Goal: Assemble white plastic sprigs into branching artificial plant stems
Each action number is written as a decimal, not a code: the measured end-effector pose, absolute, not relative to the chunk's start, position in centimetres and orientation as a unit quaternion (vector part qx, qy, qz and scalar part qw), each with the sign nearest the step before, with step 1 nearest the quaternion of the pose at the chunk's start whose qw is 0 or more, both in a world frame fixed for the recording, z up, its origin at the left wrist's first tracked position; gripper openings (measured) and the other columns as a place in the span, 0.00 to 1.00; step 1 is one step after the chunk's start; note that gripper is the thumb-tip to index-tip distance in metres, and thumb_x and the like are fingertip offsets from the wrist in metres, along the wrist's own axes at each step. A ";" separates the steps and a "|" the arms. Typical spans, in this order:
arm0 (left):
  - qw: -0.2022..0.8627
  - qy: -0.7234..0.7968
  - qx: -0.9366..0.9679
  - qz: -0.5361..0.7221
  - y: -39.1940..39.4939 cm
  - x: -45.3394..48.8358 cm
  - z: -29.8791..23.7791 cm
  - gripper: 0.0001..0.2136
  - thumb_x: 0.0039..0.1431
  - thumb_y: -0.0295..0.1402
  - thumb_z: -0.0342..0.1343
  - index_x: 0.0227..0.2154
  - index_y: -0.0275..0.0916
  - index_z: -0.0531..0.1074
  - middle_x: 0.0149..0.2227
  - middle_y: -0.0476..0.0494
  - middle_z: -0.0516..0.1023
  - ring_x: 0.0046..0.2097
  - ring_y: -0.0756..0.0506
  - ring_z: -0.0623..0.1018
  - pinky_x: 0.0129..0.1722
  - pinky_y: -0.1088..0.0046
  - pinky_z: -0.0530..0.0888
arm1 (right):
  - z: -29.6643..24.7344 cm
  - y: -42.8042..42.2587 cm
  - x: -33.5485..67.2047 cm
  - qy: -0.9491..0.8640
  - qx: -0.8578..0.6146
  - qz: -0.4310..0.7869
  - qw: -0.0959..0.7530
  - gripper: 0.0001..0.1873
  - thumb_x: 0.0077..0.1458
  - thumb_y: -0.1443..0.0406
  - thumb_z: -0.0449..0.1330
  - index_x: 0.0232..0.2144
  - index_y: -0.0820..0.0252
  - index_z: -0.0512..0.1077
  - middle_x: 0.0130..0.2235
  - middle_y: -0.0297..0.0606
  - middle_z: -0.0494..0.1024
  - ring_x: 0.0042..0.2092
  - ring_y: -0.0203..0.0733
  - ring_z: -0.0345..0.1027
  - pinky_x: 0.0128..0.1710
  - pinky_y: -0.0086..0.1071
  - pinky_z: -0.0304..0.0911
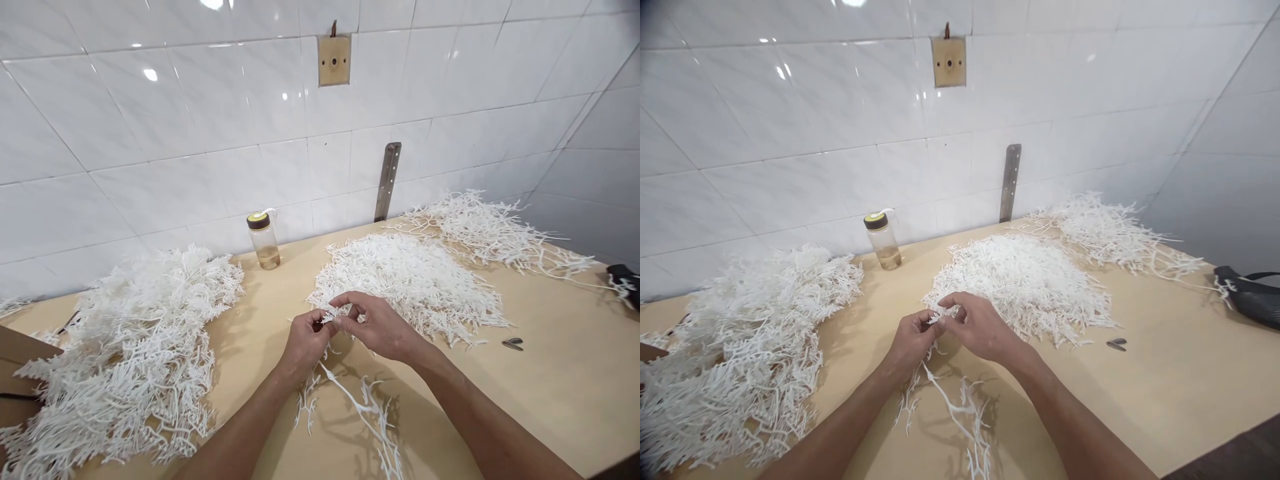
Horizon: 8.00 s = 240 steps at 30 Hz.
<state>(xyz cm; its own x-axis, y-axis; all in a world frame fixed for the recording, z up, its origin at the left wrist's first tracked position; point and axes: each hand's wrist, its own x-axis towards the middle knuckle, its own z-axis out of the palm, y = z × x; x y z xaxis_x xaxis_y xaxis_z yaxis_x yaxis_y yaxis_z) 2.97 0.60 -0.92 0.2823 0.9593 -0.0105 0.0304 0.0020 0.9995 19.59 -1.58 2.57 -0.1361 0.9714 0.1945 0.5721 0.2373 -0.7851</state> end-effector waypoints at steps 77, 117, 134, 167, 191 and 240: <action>0.354 0.394 0.739 0.416 0.7 2.2 -1.9 0.21 0.57 0.25 0.51 0.54 0.40 0.73 0.38 0.41 0.78 0.37 0.45 0.75 0.39 0.69 0.71 | 0.5 -0.7 19.3 -0.600 -0.503 0.462 0.416 0.17 0.57 0.52 0.59 0.27 0.59 0.69 0.21 0.28 0.67 0.19 0.32 0.61 0.19 0.26 0.58; 0.671 0.378 0.493 0.406 2.4 1.5 0.1 0.20 0.42 0.44 0.70 0.33 0.37 0.74 0.18 0.57 0.63 0.18 0.58 0.53 0.20 0.77 0.47 | 1.7 -1.0 20.0 -0.686 -0.522 0.320 0.393 0.10 0.55 0.58 0.61 0.28 0.58 0.75 0.26 0.33 0.76 0.23 0.33 0.64 0.22 0.27 0.60; 0.643 0.390 0.520 0.404 1.8 1.5 0.9 0.21 0.41 0.46 0.70 0.27 0.36 0.70 0.20 0.56 0.64 0.20 0.58 0.56 0.20 0.78 0.50 | 1.4 -0.8 19.8 -0.711 -0.513 0.275 0.394 0.07 0.56 0.61 0.62 0.28 0.57 0.76 0.28 0.33 0.77 0.29 0.36 0.67 0.29 0.30 0.62; 0.695 0.367 0.526 0.324 2.2 1.4 -0.3 0.22 0.46 0.50 0.67 0.28 0.35 0.68 0.21 0.56 0.61 0.19 0.58 0.54 0.19 0.76 0.46 | 2.0 -1.0 20.3 -0.711 -0.532 0.296 0.353 0.10 0.59 0.61 0.57 0.32 0.58 0.77 0.31 0.35 0.78 0.24 0.34 0.68 0.26 0.29 0.63; 0.632 0.390 0.596 0.305 2.1 1.5 -1.0 0.22 0.48 0.51 0.64 0.27 0.34 0.70 0.23 0.52 0.64 0.24 0.54 0.60 0.23 0.77 0.54 | 1.5 -1.0 19.7 -0.718 -0.544 0.258 0.349 0.11 0.59 0.62 0.54 0.29 0.58 0.74 0.28 0.35 0.76 0.24 0.35 0.67 0.24 0.28 0.61; 0.732 0.340 0.493 0.325 2.5 0.9 -0.6 0.18 0.44 0.44 0.69 0.23 0.36 0.68 0.18 0.55 0.61 0.19 0.57 0.56 0.20 0.75 0.48 | 1.0 -1.2 19.2 -0.646 -0.504 0.438 0.371 0.10 0.58 0.58 0.56 0.31 0.59 0.71 0.25 0.30 0.69 0.22 0.32 0.63 0.22 0.27 0.64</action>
